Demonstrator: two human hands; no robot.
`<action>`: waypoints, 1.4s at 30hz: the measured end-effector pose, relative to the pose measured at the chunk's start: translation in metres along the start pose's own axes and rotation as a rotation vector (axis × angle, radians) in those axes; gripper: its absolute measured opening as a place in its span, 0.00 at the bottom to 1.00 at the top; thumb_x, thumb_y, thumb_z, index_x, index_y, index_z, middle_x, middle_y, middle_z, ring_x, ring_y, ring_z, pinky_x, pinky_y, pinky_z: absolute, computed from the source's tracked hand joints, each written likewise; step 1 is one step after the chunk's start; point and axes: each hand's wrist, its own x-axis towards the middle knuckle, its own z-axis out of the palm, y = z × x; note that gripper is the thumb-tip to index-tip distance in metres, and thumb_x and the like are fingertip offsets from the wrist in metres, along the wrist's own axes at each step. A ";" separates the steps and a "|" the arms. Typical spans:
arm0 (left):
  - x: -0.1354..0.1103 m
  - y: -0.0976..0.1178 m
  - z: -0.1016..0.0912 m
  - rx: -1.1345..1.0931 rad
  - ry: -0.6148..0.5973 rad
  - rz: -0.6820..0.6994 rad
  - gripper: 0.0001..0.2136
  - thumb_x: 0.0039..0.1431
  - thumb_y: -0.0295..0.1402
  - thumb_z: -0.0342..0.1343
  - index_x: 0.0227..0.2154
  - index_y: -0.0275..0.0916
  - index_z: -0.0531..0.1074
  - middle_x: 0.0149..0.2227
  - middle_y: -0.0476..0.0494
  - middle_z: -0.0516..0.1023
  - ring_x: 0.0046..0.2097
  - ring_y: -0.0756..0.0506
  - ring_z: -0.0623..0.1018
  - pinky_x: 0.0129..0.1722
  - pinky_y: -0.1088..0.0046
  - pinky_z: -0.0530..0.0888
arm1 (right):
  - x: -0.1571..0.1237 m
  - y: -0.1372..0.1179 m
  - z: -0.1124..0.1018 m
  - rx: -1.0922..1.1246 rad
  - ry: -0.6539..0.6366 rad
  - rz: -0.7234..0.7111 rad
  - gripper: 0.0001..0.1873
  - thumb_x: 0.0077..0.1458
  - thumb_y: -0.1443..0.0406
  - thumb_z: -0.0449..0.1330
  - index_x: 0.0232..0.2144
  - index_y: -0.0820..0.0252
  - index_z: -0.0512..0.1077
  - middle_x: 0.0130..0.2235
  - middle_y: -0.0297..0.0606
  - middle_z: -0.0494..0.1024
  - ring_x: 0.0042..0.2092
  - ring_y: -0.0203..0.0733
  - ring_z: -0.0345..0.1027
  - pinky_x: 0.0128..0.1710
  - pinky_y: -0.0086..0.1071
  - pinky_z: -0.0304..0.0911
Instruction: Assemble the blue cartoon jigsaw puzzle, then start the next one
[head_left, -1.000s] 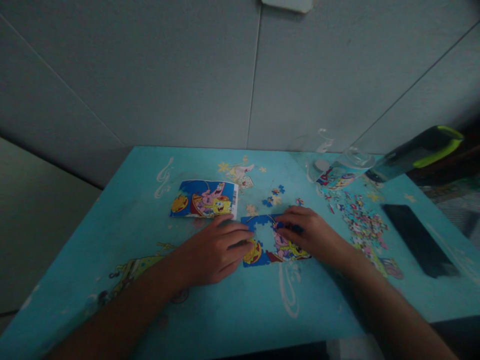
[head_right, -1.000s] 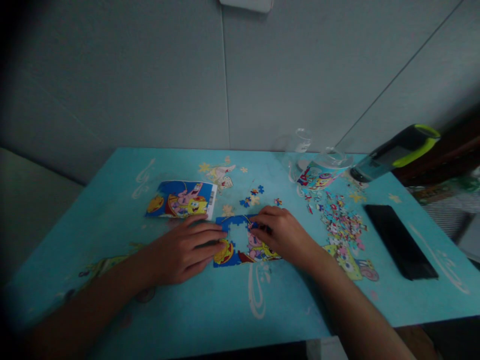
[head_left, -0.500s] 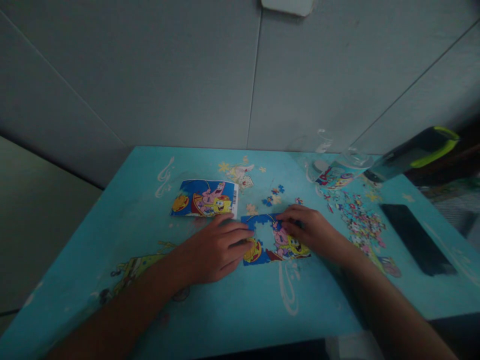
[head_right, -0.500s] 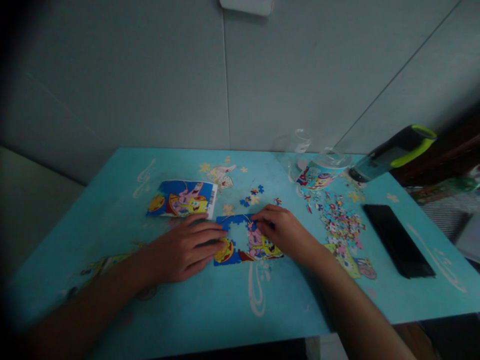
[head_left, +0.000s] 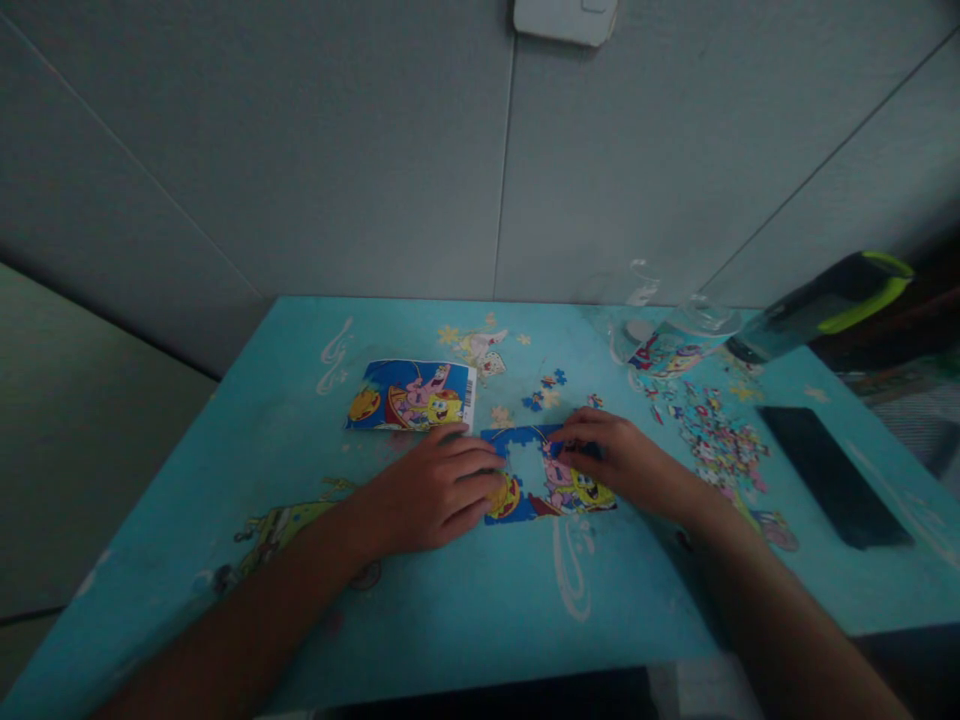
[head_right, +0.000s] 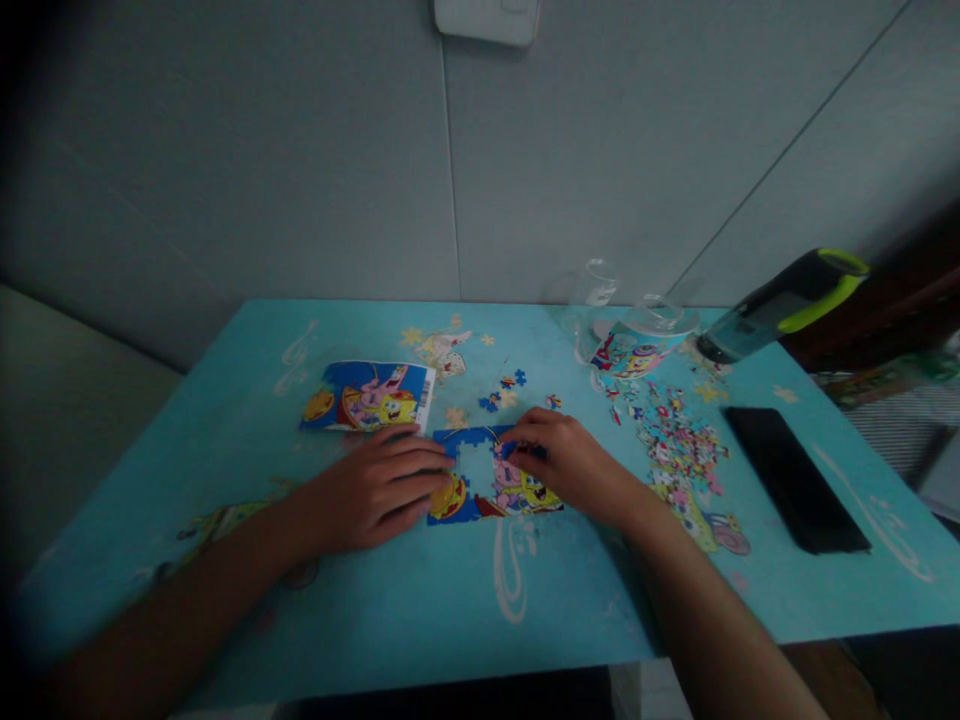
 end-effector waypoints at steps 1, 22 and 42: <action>0.002 0.001 0.000 -0.011 0.010 -0.015 0.13 0.69 0.31 0.49 0.54 0.42 0.70 0.53 0.43 0.76 0.56 0.42 0.72 0.63 0.54 0.57 | 0.000 0.000 0.001 -0.005 0.002 -0.003 0.12 0.63 0.65 0.61 0.48 0.51 0.78 0.45 0.39 0.77 0.44 0.41 0.73 0.49 0.37 0.67; 0.070 0.020 0.023 0.101 0.110 -0.399 0.10 0.64 0.38 0.59 0.46 0.42 0.78 0.41 0.43 0.75 0.47 0.41 0.72 0.48 0.61 0.69 | -0.001 0.010 0.004 -0.081 0.041 -0.050 0.08 0.60 0.68 0.62 0.38 0.53 0.81 0.40 0.37 0.79 0.40 0.39 0.74 0.44 0.32 0.65; 0.090 0.017 0.023 -0.125 0.035 -0.629 0.08 0.55 0.33 0.64 0.38 0.40 0.78 0.32 0.48 0.76 0.35 0.45 0.75 0.36 0.69 0.68 | -0.007 0.004 -0.002 -0.140 -0.016 -0.109 0.10 0.62 0.67 0.61 0.39 0.51 0.82 0.42 0.39 0.77 0.41 0.39 0.73 0.44 0.34 0.65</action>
